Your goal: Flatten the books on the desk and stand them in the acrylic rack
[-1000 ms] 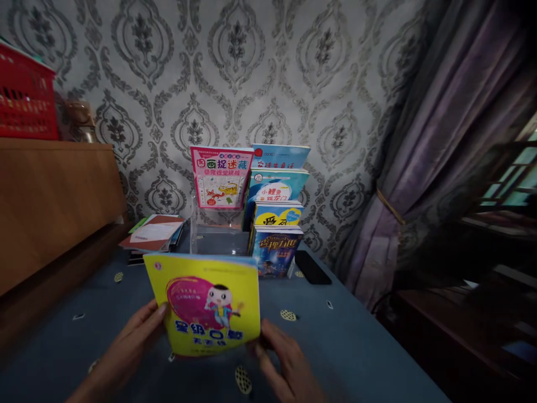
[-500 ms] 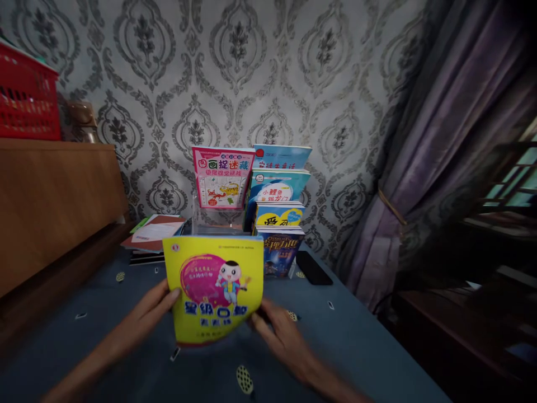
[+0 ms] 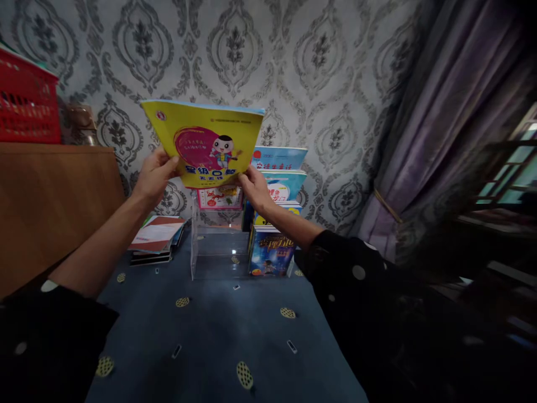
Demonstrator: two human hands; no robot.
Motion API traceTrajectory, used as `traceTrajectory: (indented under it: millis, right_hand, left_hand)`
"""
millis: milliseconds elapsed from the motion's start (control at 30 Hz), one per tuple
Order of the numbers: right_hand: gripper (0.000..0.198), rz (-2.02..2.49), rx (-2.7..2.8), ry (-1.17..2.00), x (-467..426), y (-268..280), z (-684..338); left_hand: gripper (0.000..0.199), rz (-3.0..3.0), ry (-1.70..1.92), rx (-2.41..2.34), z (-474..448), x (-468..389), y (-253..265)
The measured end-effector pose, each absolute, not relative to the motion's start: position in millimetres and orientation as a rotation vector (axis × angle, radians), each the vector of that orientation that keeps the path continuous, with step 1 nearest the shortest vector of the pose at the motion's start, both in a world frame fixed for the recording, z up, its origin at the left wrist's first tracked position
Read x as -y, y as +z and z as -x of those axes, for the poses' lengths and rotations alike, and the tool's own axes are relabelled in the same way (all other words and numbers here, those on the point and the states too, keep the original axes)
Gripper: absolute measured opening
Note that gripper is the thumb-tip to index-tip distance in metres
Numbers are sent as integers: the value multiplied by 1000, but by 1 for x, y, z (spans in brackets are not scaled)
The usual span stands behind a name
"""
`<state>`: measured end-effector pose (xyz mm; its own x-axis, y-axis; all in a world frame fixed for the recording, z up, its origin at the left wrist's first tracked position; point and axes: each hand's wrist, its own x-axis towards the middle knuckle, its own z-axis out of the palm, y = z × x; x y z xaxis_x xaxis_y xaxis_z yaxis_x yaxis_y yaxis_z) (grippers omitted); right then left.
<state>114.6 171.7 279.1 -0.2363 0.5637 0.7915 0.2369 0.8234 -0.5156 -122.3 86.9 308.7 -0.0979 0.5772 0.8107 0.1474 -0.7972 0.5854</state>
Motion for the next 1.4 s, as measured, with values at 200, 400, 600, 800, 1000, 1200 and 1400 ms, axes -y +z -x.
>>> traceTrajectory:
  millis: [200,400,600,800,1000,1200,1400]
  right_hand:
    - [28,744,1728,284,-187,285,-104]
    - [28,850,1749,169,-181,289,-108]
    - [29,1009,1828,108,-170,294,-104]
    - [37,1027,1919,111,-170,298,-101]
    - [54,990,1930,115,-181,294,-100]
    - [70,993,1922,72,-189,296,-96]
    - [59,801,1936,-217,-191,321,-104]
  left_hand:
    - [29,-1804,2004,-744,125,-108,300]
    - [33,-1718,2007,-677,123,-122,290]
    - [32,-1573,1985,-664,127,-135,279]
    - [33,-1545,2009,-720,133,-142,276]
    - [24,-1657,1941,-827,136,-149,286]
    - [19,-1682,1950,-1002,132,-162,292]
    - [22,-1688,1918,-1123,124,-169,290]
